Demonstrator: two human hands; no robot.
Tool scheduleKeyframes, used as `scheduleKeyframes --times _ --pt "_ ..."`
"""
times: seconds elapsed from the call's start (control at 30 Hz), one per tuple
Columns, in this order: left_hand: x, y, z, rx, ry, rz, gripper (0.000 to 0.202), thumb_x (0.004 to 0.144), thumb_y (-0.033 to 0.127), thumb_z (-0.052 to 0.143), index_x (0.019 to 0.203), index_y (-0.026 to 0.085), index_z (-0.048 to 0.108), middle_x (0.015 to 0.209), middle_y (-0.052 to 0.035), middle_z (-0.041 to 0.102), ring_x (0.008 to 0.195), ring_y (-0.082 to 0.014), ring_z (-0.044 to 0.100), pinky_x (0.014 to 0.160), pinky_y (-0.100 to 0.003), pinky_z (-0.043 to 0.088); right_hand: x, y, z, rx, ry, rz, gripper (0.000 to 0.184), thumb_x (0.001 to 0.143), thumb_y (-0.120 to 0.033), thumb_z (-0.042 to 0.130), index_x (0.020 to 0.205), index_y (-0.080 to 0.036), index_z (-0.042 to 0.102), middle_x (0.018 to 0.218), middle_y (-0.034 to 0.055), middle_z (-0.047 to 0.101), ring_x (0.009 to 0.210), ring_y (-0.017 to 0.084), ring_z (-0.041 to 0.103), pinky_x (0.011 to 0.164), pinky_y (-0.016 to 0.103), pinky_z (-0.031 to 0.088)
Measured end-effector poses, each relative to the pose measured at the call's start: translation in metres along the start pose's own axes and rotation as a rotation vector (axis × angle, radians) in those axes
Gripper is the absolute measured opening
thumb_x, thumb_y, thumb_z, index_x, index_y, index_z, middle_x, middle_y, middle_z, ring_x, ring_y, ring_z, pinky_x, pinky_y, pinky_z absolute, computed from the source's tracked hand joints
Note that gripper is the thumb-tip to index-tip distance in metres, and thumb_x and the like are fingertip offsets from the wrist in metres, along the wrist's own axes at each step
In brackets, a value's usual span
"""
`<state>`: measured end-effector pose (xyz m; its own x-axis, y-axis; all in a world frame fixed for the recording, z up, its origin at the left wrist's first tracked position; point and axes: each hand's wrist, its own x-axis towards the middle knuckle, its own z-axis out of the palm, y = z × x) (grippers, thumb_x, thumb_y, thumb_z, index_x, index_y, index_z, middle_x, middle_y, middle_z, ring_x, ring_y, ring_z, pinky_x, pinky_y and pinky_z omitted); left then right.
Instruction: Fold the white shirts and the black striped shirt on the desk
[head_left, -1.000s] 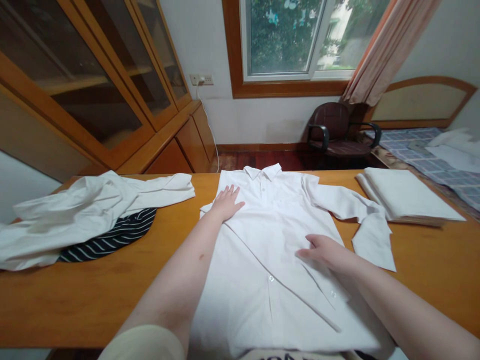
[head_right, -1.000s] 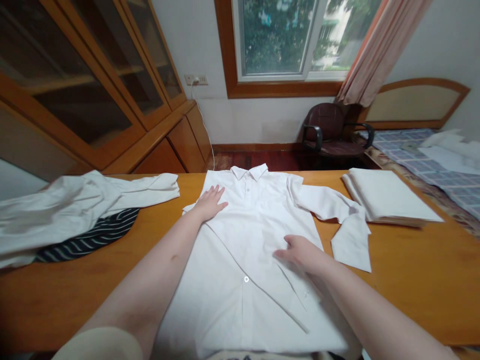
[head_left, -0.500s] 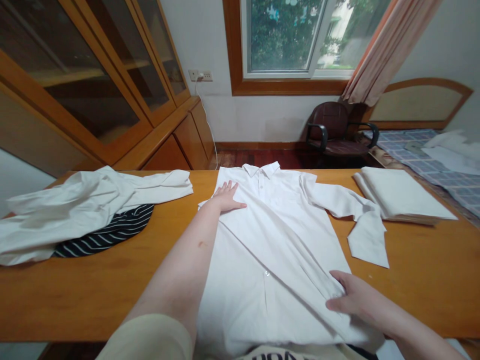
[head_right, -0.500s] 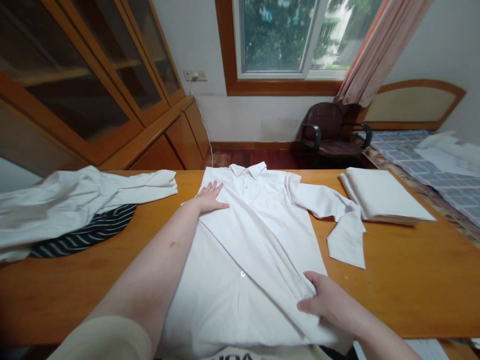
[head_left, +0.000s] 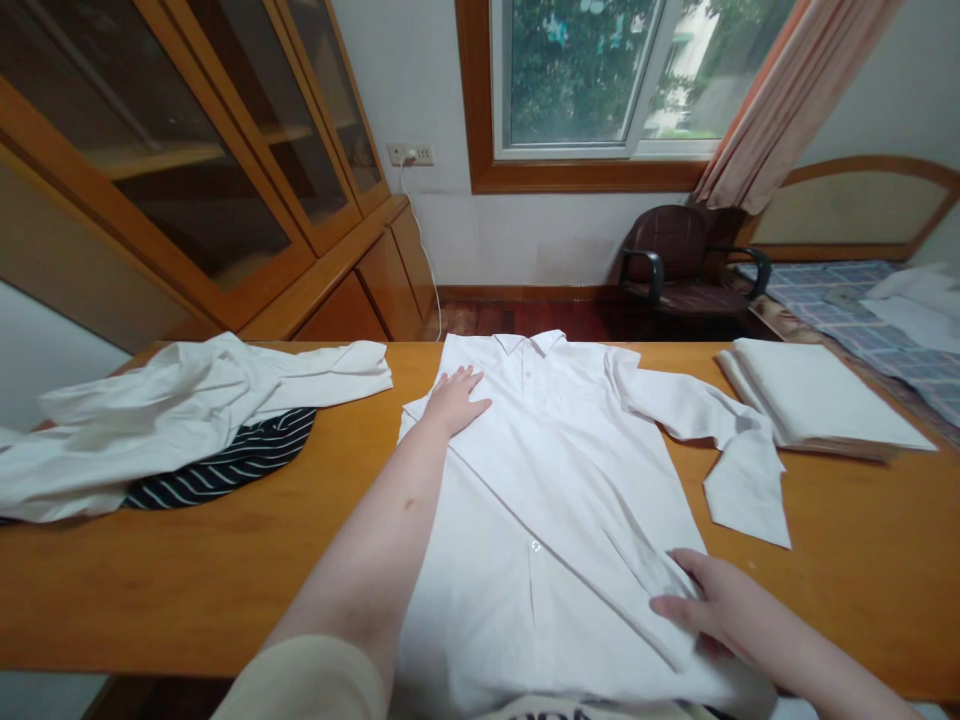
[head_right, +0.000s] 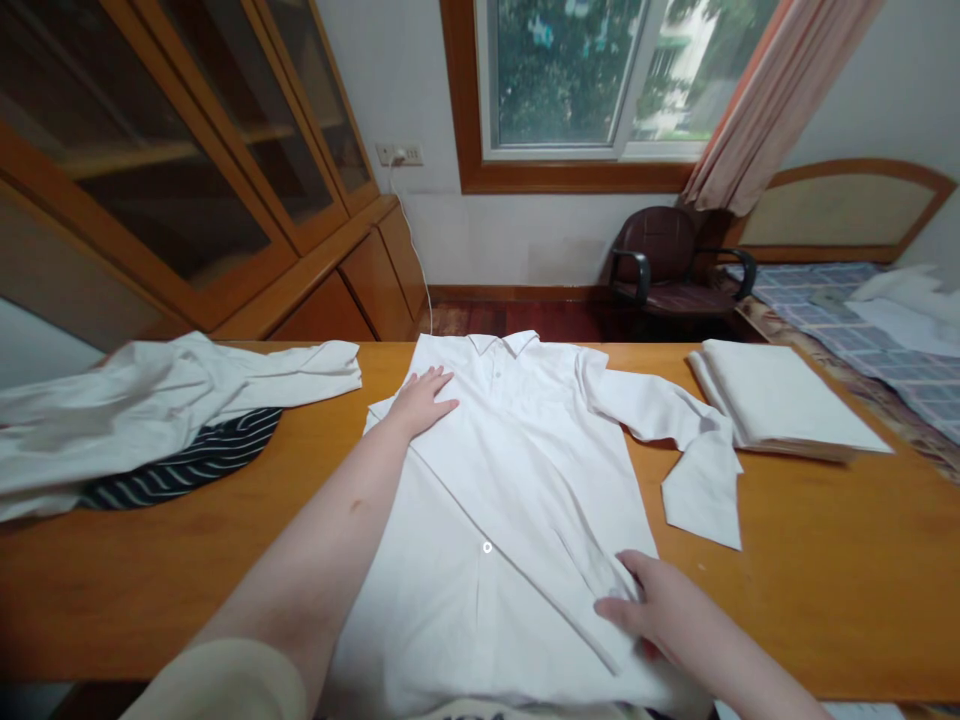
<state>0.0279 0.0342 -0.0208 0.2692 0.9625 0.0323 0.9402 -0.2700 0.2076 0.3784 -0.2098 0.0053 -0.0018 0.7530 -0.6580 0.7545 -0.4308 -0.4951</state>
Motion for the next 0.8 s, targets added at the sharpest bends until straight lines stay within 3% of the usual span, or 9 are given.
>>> scheduleKeyframes --times 0.1,0.17,0.3,0.43,0.53,0.6,0.73,0.8 --pt "-0.007 0.005 -0.008 0.017 0.071 -0.041 0.036 0.089 0.032 0.038 0.111 0.024 0.065 0.118 -0.0059 0.064 0.113 -0.0215 0.055 0.096 -0.033 0.040 0.003 0.000 0.002 0.000 0.003 0.010 0.038 0.077 -0.035 0.057 0.109 -0.014 0.057 0.073 0.0038 0.067 0.046 0.013 0.057 0.047 0.022 0.040" --pt "-0.012 0.008 -0.014 0.064 0.046 -0.098 0.034 0.089 0.031 0.037 0.100 0.024 0.068 0.105 -0.0069 0.068 0.101 -0.0226 0.060 0.087 -0.033 0.045 0.006 0.001 0.003 0.012 0.000 0.030 0.034 0.076 -0.033 0.058 0.106 -0.015 0.058 0.070 0.0025 0.066 0.044 0.013 0.056 0.045 0.022 0.038" --pt "-0.031 0.000 -0.027 0.065 -0.030 -0.078 0.030 0.086 0.030 0.043 0.104 0.024 0.066 0.110 -0.0067 0.066 0.102 -0.0226 0.060 0.085 -0.032 0.045 0.005 0.000 0.004 0.037 -0.020 0.031 0.029 0.074 -0.034 0.062 0.096 -0.016 0.058 0.063 0.0001 0.063 0.044 0.013 0.057 0.043 0.021 0.038" --pt "-0.058 -0.031 -0.039 0.024 0.183 -0.269 0.034 0.088 0.025 0.037 0.109 0.022 0.064 0.112 -0.0067 0.066 0.104 -0.0224 0.059 0.090 -0.032 0.043 -0.001 -0.006 0.002 0.081 -0.037 0.002 0.032 0.079 -0.050 0.055 0.079 -0.018 0.055 0.057 -0.0015 0.057 0.043 0.013 0.055 0.043 0.022 0.038" --pt "-0.072 -0.055 -0.041 -0.032 0.236 -0.413 0.034 0.087 0.027 0.039 0.107 0.020 0.065 0.111 -0.0080 0.066 0.103 -0.0241 0.059 0.089 -0.034 0.044 -0.004 -0.012 -0.005 0.073 -0.039 -0.030 0.044 0.083 -0.061 0.045 0.073 -0.019 0.054 0.063 0.0007 0.059 0.049 0.014 0.057 0.047 0.023 0.040" --pt "-0.076 -0.064 -0.038 -0.091 0.224 -0.416 0.034 0.086 0.030 0.040 0.106 0.020 0.066 0.110 -0.0076 0.067 0.101 -0.0235 0.060 0.088 -0.032 0.044 -0.003 -0.018 -0.012 -0.039 0.029 -0.044 0.045 0.082 -0.062 0.045 0.072 -0.019 0.056 0.067 0.0035 0.062 0.056 0.017 0.060 0.052 0.025 0.041" --pt "-0.073 -0.065 -0.030 -0.161 0.200 -0.399 0.033 0.085 0.036 0.045 0.102 0.020 0.067 0.105 -0.0057 0.069 0.096 -0.0215 0.061 0.084 -0.030 0.045 0.003 -0.041 -0.024 -0.367 0.376 -0.045 0.038 0.084 -0.054 0.046 0.083 -0.019 0.061 0.078 0.0107 0.066 0.071 0.025 0.063 0.062 0.033 0.043" --pt "-0.069 -0.063 -0.028 -0.159 0.185 -0.404 0.031 0.083 0.038 0.047 0.099 0.021 0.068 0.101 -0.0053 0.069 0.093 -0.0215 0.062 0.081 -0.030 0.045 0.005 -0.058 -0.024 -0.427 0.439 -0.175 0.037 0.087 -0.049 0.043 0.093 -0.018 0.062 0.093 0.0136 0.067 0.083 0.027 0.063 0.070 0.036 0.045"
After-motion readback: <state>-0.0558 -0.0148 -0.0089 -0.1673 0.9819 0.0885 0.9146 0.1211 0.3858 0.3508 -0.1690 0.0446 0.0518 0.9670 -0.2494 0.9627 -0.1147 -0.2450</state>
